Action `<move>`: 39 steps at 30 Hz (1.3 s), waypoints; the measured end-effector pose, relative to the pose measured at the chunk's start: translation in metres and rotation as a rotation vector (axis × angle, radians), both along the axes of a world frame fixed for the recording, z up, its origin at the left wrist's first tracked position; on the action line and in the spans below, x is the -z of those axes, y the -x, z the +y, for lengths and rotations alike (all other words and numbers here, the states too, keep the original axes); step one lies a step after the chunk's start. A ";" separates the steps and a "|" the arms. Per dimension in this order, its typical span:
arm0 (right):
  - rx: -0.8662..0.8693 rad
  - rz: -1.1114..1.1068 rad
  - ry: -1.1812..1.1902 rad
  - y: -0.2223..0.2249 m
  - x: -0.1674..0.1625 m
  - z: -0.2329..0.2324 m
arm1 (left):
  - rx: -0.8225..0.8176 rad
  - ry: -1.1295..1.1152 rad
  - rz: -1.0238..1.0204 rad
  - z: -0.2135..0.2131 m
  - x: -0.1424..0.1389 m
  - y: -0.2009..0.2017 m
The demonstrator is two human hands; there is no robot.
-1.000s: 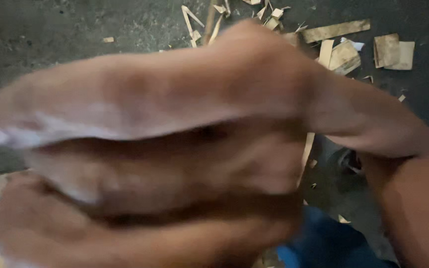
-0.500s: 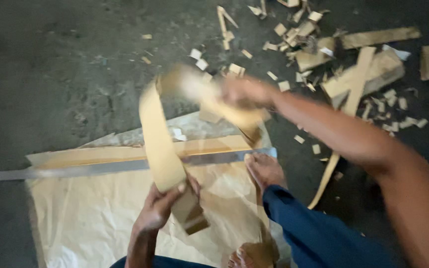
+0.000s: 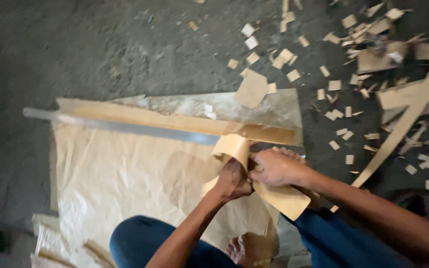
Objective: The person sits on the floor and uses a metal ruler and a small cutting tool to slice long strips from a large sheet of brown paper. They repeatedly align the ruler, cut along the edge, and peel away the strips, accumulating a pile of cut pieces.
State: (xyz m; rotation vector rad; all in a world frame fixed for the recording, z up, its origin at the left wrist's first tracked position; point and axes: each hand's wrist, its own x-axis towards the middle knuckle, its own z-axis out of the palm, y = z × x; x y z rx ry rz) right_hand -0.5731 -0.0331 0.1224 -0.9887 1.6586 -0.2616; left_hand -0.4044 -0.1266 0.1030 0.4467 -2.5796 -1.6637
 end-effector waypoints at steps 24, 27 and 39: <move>1.113 -1.304 0.079 -0.018 0.110 0.023 | -0.300 -1.003 -0.443 -0.040 -0.006 0.009; 1.073 -1.384 0.134 -0.030 0.092 0.016 | -0.342 -0.986 -0.427 -0.039 -0.002 0.006; -0.045 0.344 1.077 -0.002 0.077 -0.011 | -0.376 -1.443 -0.363 -0.023 0.051 -0.008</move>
